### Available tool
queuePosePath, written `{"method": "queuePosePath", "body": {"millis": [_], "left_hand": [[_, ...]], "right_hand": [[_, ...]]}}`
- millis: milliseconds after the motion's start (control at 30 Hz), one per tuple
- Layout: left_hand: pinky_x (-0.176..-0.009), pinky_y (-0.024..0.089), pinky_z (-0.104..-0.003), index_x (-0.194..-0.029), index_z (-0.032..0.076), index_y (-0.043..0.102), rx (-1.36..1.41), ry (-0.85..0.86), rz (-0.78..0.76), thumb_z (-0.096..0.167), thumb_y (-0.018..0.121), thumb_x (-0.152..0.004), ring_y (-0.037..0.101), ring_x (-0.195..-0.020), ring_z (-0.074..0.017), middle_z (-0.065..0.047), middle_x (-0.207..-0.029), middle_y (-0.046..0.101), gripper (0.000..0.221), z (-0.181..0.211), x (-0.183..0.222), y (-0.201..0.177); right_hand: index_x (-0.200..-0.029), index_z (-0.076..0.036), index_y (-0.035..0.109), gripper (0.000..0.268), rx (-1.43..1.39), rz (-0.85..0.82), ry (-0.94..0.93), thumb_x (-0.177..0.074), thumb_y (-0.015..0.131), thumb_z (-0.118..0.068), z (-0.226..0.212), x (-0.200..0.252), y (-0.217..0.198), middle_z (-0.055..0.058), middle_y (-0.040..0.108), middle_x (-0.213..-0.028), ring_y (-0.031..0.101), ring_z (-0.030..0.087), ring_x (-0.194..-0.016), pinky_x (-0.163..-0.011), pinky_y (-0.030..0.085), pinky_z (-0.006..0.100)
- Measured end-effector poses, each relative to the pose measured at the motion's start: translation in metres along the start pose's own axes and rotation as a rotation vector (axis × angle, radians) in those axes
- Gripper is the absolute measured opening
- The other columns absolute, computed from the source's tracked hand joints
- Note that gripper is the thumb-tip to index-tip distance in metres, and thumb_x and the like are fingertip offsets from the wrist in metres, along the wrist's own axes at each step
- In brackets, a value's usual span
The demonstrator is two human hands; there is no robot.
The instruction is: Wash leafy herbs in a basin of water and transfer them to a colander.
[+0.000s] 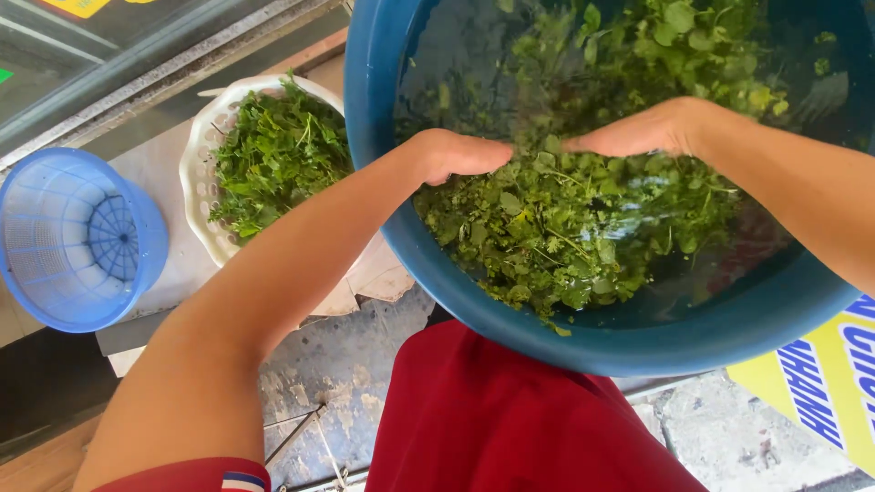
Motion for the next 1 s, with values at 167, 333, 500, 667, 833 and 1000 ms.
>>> {"method": "queuePosePath", "body": {"millis": [167, 333, 500, 667, 833, 1000], "left_hand": [[-0.124, 0.011, -0.063, -0.165, 0.03, 0.012, 0.079, 0.005, -0.024, 0.062, 0.025, -0.098, 0.003, -0.16, -0.0265, -0.001, -0.173, 0.006, 0.075, -0.011, -0.027, 0.018], [-0.124, 0.009, -0.064, -0.165, 0.027, 0.013, 0.223, 0.006, -0.02, 0.061, 0.026, -0.099, 0.003, -0.16, -0.0275, -0.003, -0.173, 0.01, 0.075, -0.012, -0.029, 0.041], [-0.124, 0.012, -0.06, -0.164, 0.022, 0.014, 0.442, 0.012, 0.038, 0.056, 0.026, -0.101, 0.004, -0.159, -0.0274, -0.004, -0.172, 0.008, 0.072, 0.0, 0.005, 0.065], [-0.107, 0.047, -0.049, -0.137, 0.007, 0.056, 1.161, 0.18, -0.051, 0.045, 0.028, -0.102, 0.057, -0.133, -0.0302, -0.015, -0.148, 0.059, 0.058, 0.005, 0.019, 0.091], [-0.098, 0.051, -0.048, -0.13, 0.011, 0.058, 1.343, 0.178, 0.07, 0.043, 0.034, -0.102, 0.06, -0.121, -0.029, -0.013, -0.138, 0.062, 0.049, 0.017, 0.032, 0.099], [-0.097, 0.052, -0.051, -0.13, 0.02, 0.048, 1.369, 0.361, 0.297, 0.03, 0.041, -0.098, 0.059, -0.118, -0.0284, -0.014, -0.135, 0.057, 0.034, 0.047, 0.047, 0.067]], "right_hand": [[-0.164, -0.031, 0.02, 0.078, -0.11, -0.047, 0.064, -0.097, 0.025, -0.071, 0.045, -0.029, 0.027, 0.002, 0.014, -0.173, 0.017, 0.027, -0.159, -0.126, 0.019, 0.063], [-0.164, -0.033, 0.018, 0.077, -0.22, -0.085, 0.122, -0.097, 0.023, -0.07, 0.067, -0.029, 0.054, 0.001, 0.013, -0.174, 0.016, 0.025, -0.16, -0.127, 0.018, 0.063], [-0.155, -0.02, 0.037, 0.073, -0.645, -0.154, 0.129, -0.097, 0.029, -0.064, 0.082, -0.032, 0.094, 0.01, 0.04, -0.16, 0.044, 0.03, -0.142, -0.116, 0.037, 0.058], [-0.13, -0.012, 0.065, 0.059, -1.24, -0.295, -0.047, -0.1, 0.039, -0.055, 0.063, -0.024, 0.128, 0.01, 0.07, -0.127, 0.068, 0.026, -0.107, -0.094, 0.055, 0.044], [-0.124, -0.019, 0.067, 0.056, -1.298, -0.221, -0.083, -0.096, 0.04, -0.059, 0.035, -0.008, 0.128, 0.003, 0.072, -0.12, 0.069, 0.022, -0.096, -0.078, 0.056, 0.039], [-0.122, -0.028, 0.067, 0.044, -1.206, -0.005, -0.201, -0.095, 0.048, -0.058, 0.033, -0.005, 0.095, -0.001, 0.071, -0.11, 0.066, 0.018, -0.08, -0.05, 0.037, 0.034]]}}
Point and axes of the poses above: each hand's wrist, its own x-axis away from the middle knuckle, its own y-axis out of the palm, z = x × y, the point moved 2 cm from there along -x, towards the middle knuckle
